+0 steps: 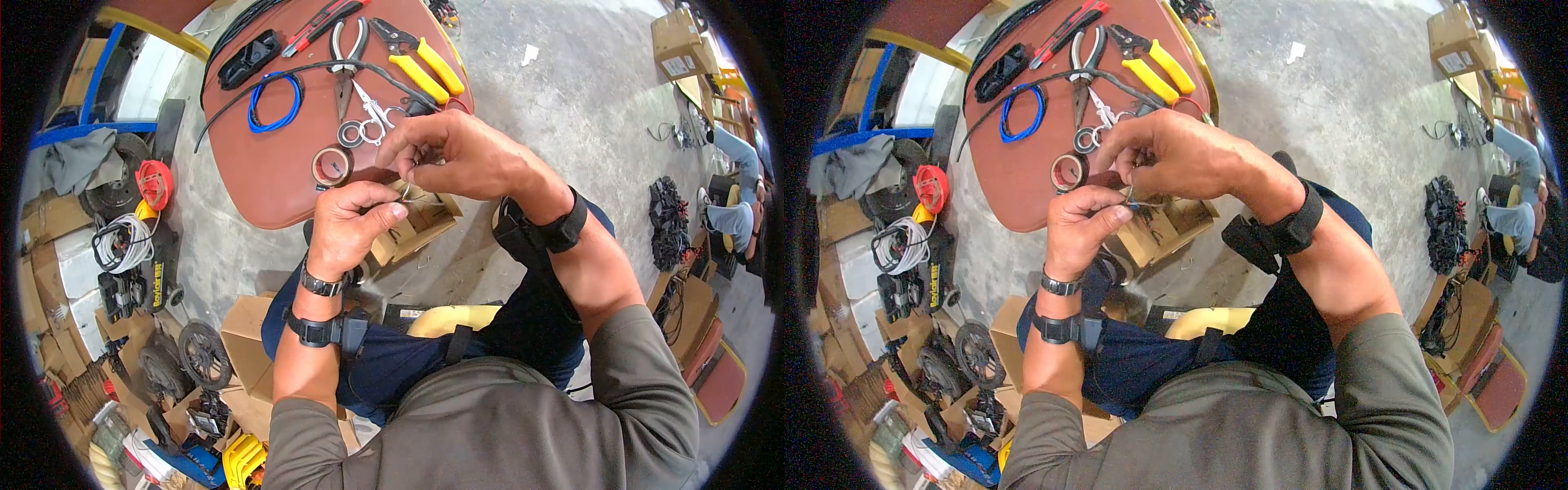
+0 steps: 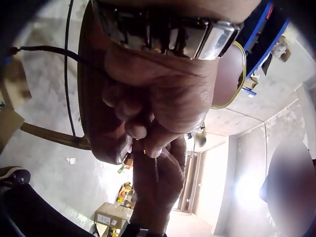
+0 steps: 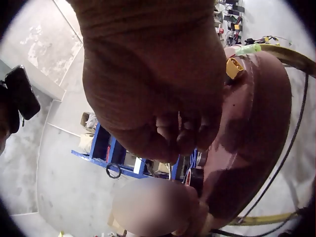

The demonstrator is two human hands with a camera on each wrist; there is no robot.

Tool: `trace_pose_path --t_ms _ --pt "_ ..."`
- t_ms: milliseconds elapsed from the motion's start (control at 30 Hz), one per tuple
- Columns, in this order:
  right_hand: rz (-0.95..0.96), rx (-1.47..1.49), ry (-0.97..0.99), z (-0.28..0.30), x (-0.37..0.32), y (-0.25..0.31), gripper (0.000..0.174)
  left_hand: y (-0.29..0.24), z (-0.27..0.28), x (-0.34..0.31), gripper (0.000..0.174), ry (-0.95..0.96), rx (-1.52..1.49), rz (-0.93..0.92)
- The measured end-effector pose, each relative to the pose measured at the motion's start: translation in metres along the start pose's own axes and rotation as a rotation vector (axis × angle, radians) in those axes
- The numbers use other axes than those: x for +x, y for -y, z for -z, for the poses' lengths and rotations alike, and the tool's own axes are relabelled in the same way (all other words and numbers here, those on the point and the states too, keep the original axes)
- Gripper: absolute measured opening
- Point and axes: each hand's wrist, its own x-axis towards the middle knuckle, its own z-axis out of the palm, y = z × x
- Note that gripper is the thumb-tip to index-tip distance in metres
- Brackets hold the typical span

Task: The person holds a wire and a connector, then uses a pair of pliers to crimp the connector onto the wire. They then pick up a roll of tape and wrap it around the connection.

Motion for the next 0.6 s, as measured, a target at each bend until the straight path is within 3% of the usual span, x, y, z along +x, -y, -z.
trace_pose_path --t_ms 600 --pt "-0.047 -0.036 0.065 -0.0013 -0.0009 -0.0048 0.03 0.0019 0.005 0.0004 0.009 0.085 0.007 0.049"
